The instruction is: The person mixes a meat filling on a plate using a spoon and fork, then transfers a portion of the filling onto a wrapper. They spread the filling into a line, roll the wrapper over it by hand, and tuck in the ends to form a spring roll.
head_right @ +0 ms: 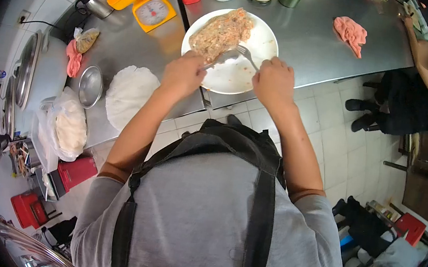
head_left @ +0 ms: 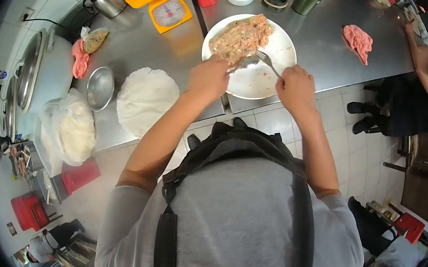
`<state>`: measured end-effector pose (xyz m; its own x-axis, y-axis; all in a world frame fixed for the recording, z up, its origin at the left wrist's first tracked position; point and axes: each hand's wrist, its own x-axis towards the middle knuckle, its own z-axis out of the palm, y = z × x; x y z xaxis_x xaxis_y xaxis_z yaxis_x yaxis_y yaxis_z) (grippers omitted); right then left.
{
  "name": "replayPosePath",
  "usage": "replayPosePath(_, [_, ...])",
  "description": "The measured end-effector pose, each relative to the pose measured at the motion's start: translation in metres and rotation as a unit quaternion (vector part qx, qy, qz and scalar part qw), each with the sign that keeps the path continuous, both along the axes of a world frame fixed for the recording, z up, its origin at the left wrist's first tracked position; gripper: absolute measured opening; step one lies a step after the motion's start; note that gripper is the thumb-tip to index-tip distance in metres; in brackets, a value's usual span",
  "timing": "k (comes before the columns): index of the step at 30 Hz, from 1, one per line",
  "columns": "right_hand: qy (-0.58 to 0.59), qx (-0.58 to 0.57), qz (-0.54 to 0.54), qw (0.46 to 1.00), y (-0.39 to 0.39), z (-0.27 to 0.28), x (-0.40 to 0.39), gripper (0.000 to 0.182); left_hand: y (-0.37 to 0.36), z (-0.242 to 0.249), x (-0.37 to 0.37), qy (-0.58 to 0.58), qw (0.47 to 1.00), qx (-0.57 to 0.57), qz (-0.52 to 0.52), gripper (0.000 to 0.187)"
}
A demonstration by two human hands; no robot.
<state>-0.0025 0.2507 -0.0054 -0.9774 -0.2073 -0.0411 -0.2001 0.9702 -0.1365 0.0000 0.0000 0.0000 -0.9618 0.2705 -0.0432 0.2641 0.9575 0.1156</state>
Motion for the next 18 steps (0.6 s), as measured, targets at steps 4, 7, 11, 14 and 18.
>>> replayPosePath(4, [0.021, -0.089, -0.004, 0.996, 0.048, 0.033, -0.019, 0.021, 0.008, 0.031, 0.018, -0.018, 0.981, 0.168, 0.096, 0.019])
replayPosePath(7, [0.061, -0.135, 0.045, 0.988, 0.038, 0.043, -0.034, 0.020, 0.001, 0.043, 0.030, 0.037, 0.977, 0.174, 0.120, 0.016])
replayPosePath(11, [0.139, -0.151, 0.139, 0.969, 0.009, 0.037, -0.077, 0.041, 0.006, 0.034, 0.039, 0.110, 0.974, 0.169, 0.105, 0.018])
replayPosePath(14, [0.081, -0.066, 0.197, 0.975, -0.002, 0.042, -0.085, 0.057, 0.007, 0.019, 0.043, 0.093, 0.981, 0.106, 0.130, 0.018])
replayPosePath(18, [0.071, -0.047, 0.202, 0.976, 0.005, 0.033, -0.063, 0.064, 0.008, 0.014, 0.042, 0.087, 0.976, 0.108, 0.168, 0.018])
